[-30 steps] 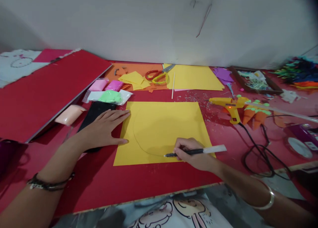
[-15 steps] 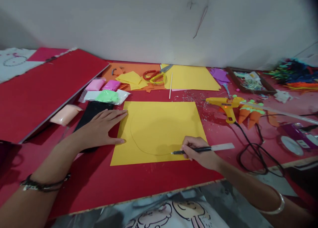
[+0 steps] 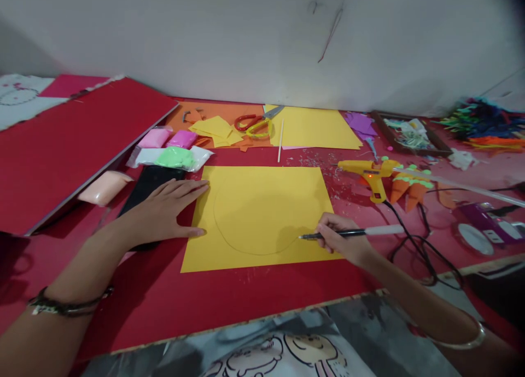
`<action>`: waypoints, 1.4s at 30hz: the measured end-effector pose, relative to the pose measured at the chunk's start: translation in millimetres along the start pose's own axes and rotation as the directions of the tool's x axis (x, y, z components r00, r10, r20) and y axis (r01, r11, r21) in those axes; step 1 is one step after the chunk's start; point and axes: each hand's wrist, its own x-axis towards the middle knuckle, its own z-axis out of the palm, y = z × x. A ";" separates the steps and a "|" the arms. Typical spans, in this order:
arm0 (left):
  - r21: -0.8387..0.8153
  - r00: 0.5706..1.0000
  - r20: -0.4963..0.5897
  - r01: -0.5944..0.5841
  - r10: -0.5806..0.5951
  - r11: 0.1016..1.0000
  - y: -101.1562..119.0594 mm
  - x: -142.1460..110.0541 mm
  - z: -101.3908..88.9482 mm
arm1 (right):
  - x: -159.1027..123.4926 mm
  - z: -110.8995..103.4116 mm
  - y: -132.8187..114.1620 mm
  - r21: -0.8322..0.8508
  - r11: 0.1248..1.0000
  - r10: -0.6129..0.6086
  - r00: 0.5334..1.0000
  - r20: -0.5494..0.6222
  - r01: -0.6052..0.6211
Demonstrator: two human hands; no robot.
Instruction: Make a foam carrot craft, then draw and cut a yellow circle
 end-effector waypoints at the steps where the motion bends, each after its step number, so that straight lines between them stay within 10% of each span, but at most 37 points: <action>1: -0.003 1.000 0.000 0.003 -0.003 1.000 -0.4 0.1 0.4 | 0.8 -1.8 0.4 -0.005 1.000 -0.003 1.000 -0.016 0.003; 16: -0.032 1.000 0.017 0.013 -0.012 0.999 4.5 -0.9 -6.2 | 5.5 -8.0 -6.1 0.031 0.999 -0.015 0.986 -0.169 0.020; 22: -0.058 0.999 -0.010 0.031 -0.032 0.998 4.7 -2.0 -3.8 | 16.1 0.5 -32.4 0.001 0.978 -0.199 0.945 -0.258 0.207; 30: -0.051 0.997 -0.072 0.032 -0.036 0.998 11.6 -3.8 0.5 | 96.8 48.3 -83.8 0.087 0.900 -0.419 0.903 -0.099 0.427; 36: -0.046 0.999 -0.035 -0.013 0.011 0.999 11.0 -2.8 -2.8 | 152.4 99.7 -86.4 0.132 0.891 -0.435 0.900 -0.020 0.434; 42: -0.057 1.000 -0.023 -0.015 0.014 0.998 9.4 -2.5 -0.6 | 165.3 107.7 -83.7 0.079 0.895 -0.440 0.898 -0.012 0.439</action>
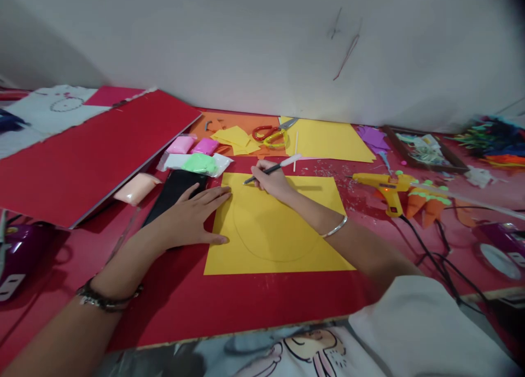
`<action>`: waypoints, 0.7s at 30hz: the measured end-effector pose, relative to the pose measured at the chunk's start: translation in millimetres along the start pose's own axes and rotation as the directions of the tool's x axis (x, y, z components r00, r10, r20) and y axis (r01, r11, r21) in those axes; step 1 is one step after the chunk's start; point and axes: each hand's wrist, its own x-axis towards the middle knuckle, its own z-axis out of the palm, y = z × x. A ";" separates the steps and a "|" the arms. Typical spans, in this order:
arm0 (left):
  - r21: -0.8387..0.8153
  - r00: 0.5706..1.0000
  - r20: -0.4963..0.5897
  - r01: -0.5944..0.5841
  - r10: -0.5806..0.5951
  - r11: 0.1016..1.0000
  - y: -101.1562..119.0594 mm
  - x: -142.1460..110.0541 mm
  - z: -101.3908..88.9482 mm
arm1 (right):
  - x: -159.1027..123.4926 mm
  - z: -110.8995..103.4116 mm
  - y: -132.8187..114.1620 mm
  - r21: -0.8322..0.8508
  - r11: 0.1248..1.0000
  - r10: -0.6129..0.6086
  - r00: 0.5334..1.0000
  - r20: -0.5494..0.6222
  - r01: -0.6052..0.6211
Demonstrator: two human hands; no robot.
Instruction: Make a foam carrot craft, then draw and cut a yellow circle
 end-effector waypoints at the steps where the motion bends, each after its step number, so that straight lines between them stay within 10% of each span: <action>1: -0.001 1.000 0.004 0.004 -0.004 1.000 0.1 -0.1 0.2 | -0.3 -0.7 -0.4 0.000 1.000 0.001 1.000 0.001 -0.001; 21: 0.008 0.999 -0.003 0.035 -0.034 0.999 0.7 0.0 1.3 | -23.9 10.8 -8.2 -0.024 1.000 0.004 0.987 0.160 0.000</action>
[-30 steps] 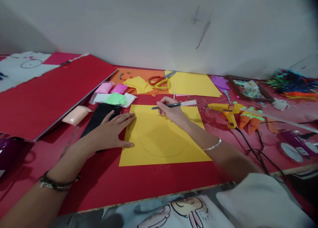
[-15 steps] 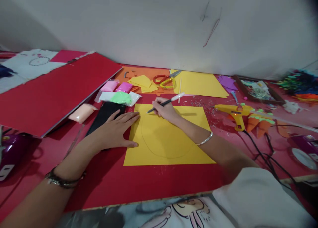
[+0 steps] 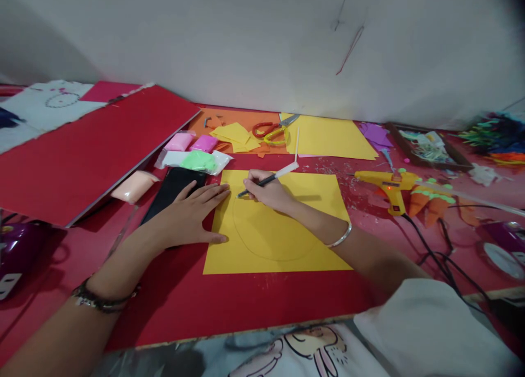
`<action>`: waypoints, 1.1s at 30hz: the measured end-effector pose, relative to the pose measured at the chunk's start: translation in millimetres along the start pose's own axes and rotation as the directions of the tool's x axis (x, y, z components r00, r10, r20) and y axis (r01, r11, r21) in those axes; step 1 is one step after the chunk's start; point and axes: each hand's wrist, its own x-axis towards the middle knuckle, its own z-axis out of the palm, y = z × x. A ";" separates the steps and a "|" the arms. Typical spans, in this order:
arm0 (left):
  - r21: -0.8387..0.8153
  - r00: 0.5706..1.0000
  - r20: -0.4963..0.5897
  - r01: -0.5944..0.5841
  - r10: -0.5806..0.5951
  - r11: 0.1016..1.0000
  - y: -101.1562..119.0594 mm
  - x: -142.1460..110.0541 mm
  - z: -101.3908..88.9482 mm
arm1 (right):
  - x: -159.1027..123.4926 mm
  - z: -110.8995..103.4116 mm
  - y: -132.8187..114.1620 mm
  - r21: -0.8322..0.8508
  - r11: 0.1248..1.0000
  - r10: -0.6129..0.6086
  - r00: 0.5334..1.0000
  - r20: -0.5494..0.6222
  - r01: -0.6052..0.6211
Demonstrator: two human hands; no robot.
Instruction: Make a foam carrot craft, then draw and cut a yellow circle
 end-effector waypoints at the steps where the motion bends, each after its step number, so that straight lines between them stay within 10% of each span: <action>1: 0.003 1.000 -0.003 0.000 0.000 1.000 0.1 -0.1 -0.1 | 0.3 0.0 0.7 0.002 1.000 -0.009 1.000 0.001 0.009; 33: 0.034 1.000 0.004 0.010 -0.010 0.999 2.0 0.4 -2.3 | 7.6 -53.0 29.1 -0.129 0.990 -0.089 0.960 -0.266 0.057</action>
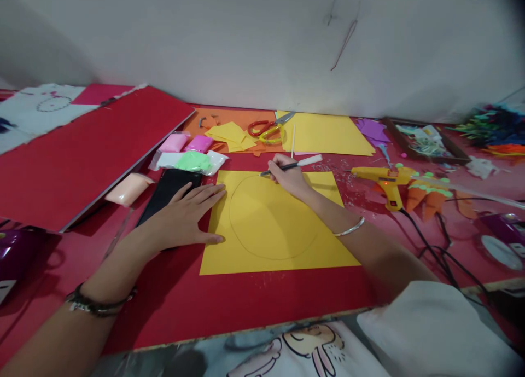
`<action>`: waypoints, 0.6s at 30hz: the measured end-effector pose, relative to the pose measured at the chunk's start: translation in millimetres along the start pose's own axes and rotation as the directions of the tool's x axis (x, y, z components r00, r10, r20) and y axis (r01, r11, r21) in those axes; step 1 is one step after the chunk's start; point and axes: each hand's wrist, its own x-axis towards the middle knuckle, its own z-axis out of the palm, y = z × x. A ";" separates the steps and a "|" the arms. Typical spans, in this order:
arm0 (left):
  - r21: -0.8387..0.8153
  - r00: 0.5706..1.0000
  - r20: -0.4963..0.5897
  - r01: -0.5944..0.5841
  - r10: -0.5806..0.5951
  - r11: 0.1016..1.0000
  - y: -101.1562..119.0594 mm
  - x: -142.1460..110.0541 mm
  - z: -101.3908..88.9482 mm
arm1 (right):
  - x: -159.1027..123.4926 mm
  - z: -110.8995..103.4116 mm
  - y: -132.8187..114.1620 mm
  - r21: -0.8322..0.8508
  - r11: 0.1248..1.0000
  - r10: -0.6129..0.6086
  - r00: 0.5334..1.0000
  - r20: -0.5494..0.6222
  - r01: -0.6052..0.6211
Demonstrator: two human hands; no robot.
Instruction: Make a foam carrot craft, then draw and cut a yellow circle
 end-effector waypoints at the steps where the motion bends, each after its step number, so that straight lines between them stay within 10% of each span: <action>1: 0.001 1.000 0.000 0.001 -0.001 1.000 0.1 0.1 -0.2 | -0.6 -1.9 0.4 -0.001 1.000 0.004 1.000 -0.005 -0.004; 18: 0.009 1.000 0.003 -0.001 0.001 1.000 -0.1 -0.3 -0.1 | -16.0 -31.4 2.4 -0.048 0.997 0.054 0.994 -0.092 -0.059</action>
